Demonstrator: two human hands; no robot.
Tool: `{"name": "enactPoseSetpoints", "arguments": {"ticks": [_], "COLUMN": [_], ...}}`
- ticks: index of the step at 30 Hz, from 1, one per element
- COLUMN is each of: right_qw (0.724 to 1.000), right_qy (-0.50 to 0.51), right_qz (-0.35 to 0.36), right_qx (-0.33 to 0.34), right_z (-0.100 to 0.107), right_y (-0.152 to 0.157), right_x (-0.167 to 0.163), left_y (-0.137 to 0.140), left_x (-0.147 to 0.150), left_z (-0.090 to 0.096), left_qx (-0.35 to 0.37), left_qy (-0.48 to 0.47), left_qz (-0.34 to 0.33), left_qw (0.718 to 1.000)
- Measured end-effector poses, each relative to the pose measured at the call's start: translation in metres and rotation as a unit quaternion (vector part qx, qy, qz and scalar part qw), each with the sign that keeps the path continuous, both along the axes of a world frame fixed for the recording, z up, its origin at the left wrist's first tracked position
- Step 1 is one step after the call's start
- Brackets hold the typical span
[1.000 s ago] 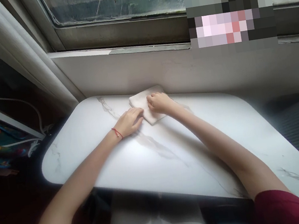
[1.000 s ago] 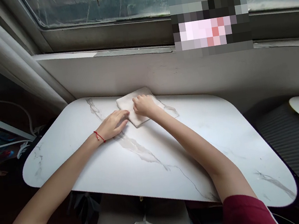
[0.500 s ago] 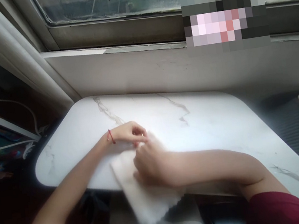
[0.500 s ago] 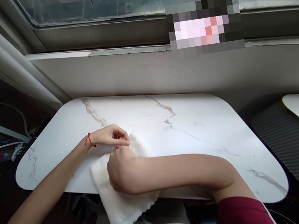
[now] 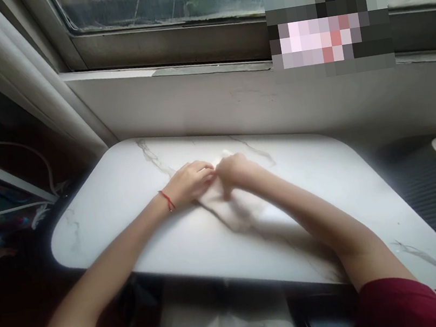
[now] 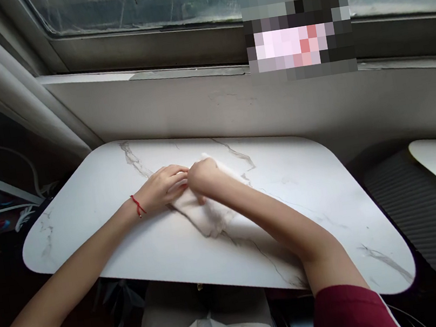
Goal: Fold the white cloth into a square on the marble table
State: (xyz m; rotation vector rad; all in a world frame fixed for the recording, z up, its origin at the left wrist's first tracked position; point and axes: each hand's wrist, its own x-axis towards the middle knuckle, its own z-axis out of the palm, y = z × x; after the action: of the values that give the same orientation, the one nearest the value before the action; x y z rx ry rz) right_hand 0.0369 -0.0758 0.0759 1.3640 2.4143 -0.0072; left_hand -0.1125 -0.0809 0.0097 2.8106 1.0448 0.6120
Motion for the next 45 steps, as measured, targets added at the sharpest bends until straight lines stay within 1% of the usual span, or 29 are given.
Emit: {"name": "enactPoseSetpoints", "arguments": {"ticks": [2, 3, 5, 7, 8, 10, 11, 13, 14, 16, 18, 21, 24, 25, 27, 29, 31, 32, 33, 35, 37, 39, 41, 45], "right_qw": [0.994, 0.991, 0.992, 0.993, 0.993, 0.987, 0.984, 0.976, 0.972, 0.965, 0.958, 0.951, 0.952, 0.951, 0.946, 0.941, 0.936, 0.934, 0.933, 0.936, 0.942, 0.946, 0.953, 0.963], "right_qy": [-0.078, -0.089, -0.054, -0.006, 0.014, 0.045, 0.067, 0.121, 0.143, 0.175, 0.197, 0.219, 0.246, 0.265, 0.31, 0.337, 0.341, 0.338, 0.334, 0.323, 0.31, 0.294, 0.27, 0.218], "right_qz": [-0.061, -0.08, -0.102, -0.114, -0.109, -0.076, -0.037, 0.021, 0.036, 0.047, 0.043, 0.035, 0.036, 0.032, 0.011, -0.005, 0.018, 0.042, 0.068, 0.109, 0.127, 0.132, 0.123, 0.056], "right_qx": [-0.043, -0.054, -0.042, 0.012, 0.051, 0.136, 0.159, 0.179, 0.184, 0.192, 0.204, 0.215, 0.18, 0.157, 0.09, 0.0, -0.081, -0.106, -0.113, -0.082, -0.024, 0.023, 0.067, 0.149], "right_z": [0.002, 0.003, -0.001, -0.014, -0.023, -0.045, -0.056, -0.076, -0.083, -0.092, -0.095, -0.092, -0.076, -0.067, -0.047, -0.029, -0.018, -0.016, -0.017, -0.023, -0.03, -0.036, -0.039, -0.045], "right_y": [0.012, 0.015, 0.015, 0.014, 0.015, 0.021, 0.026, 0.037, 0.042, 0.044, 0.037, 0.014, -0.012, -0.02, -0.034, -0.045, -0.054, -0.057, -0.06, -0.065, -0.066, -0.065, -0.061, -0.048], "right_x": [0.007, 0.011, 0.018, 0.029, 0.036, 0.054, 0.065, 0.088, 0.1, 0.121, 0.136, 0.151, 0.161, 0.164, 0.168, 0.17, 0.168, 0.166, 0.163, 0.158, 0.153, 0.152, 0.154, 0.168], "left_y": [0.001, 0.002, 0.003, 0.007, 0.009, 0.016, 0.02, 0.028, 0.032, 0.036, 0.034, 0.026, 0.016, 0.013, 0.008, 0.003, -0.003, -0.006, -0.01, -0.016, -0.022, -0.026, -0.028, -0.026], "left_x": [0.007, 0.01, 0.015, 0.016, 0.015, 0.012, 0.011, 0.011, 0.013, 0.021, 0.03, 0.042, 0.048, 0.049, 0.052, 0.054, 0.056, 0.058, 0.059, 0.062, 0.065, 0.067, 0.068, 0.067], "left_z": [-0.004, -0.006, -0.01, -0.013, -0.015, -0.015, -0.015, -0.013, -0.012, -0.011, -0.01, -0.01, -0.007, -0.006, -0.003, 0.0, 0.001, 0.001, 0.0, -0.003, -0.006, -0.009, -0.01, -0.008], "left_qx": [-0.003, -0.005, -0.004, -0.002, -0.004, -0.015, -0.02, -0.023, -0.022, -0.019, -0.018, -0.022, -0.027, -0.033, -0.061, -0.111, -0.172, -0.2, -0.222, -0.238, -0.22, -0.19, -0.161, -0.1], "left_qy": [0.015, 0.024, 0.048, 0.072, 0.083, 0.1, 0.104, 0.107, 0.106, 0.101, 0.092, 0.063, 0.009, -0.016, -0.068, -0.116, -0.148, -0.158, -0.165, -0.166, -0.155, -0.138, -0.126, -0.118], "left_qz": [-0.018, -0.014, 0.009, 0.032, 0.039, 0.046, 0.05, 0.058, 0.061, 0.057, 0.04, -0.001, -0.046, -0.058, -0.082, -0.106, -0.131, -0.145, -0.158, -0.174, -0.164, -0.133, -0.102, -0.081], "left_qw": [1.0, 1.0, 0.999, 0.997, 0.996, 0.994, 0.993, 0.992, 0.992, 0.993, 0.995, 0.998, 0.999, 0.998, 0.992, 0.981, 0.965, 0.956, 0.948, 0.941, 0.949, 0.963, 0.973, 0.985]}}
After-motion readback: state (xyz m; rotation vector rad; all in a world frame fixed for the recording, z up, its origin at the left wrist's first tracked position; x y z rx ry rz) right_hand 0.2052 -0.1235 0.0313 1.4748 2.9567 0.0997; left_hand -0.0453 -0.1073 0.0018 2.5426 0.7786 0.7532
